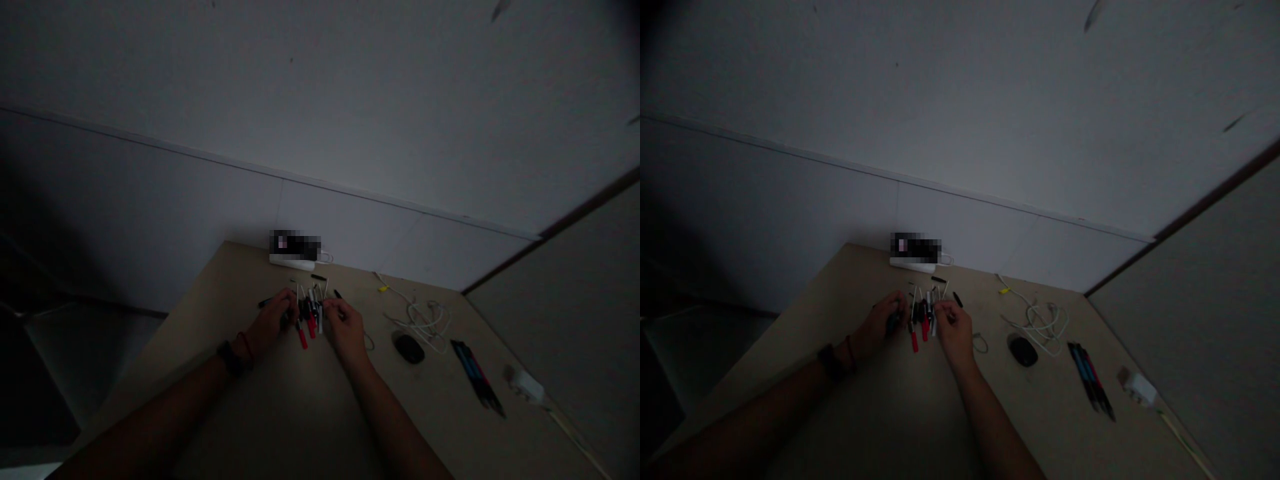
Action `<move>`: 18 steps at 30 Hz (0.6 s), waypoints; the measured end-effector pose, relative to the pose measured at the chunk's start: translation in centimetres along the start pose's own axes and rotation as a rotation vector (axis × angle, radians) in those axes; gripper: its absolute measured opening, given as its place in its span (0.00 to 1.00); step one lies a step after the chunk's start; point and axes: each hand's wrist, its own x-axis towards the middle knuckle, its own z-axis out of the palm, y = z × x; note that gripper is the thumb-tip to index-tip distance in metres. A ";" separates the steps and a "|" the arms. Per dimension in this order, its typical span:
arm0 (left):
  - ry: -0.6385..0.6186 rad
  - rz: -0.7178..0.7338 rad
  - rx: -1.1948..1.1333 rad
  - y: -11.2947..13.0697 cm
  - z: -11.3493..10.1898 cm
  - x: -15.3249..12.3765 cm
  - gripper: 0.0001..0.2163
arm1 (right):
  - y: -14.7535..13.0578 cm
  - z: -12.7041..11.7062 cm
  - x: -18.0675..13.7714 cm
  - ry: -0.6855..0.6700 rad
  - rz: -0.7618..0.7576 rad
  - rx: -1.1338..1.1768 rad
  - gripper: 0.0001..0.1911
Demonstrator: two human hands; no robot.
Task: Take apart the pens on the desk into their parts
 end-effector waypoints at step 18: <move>0.057 -0.115 -0.469 0.6 0.1 1.0 0.16 | -1.0 0.8 -1.6 -0.236 -0.022 0.101 0.13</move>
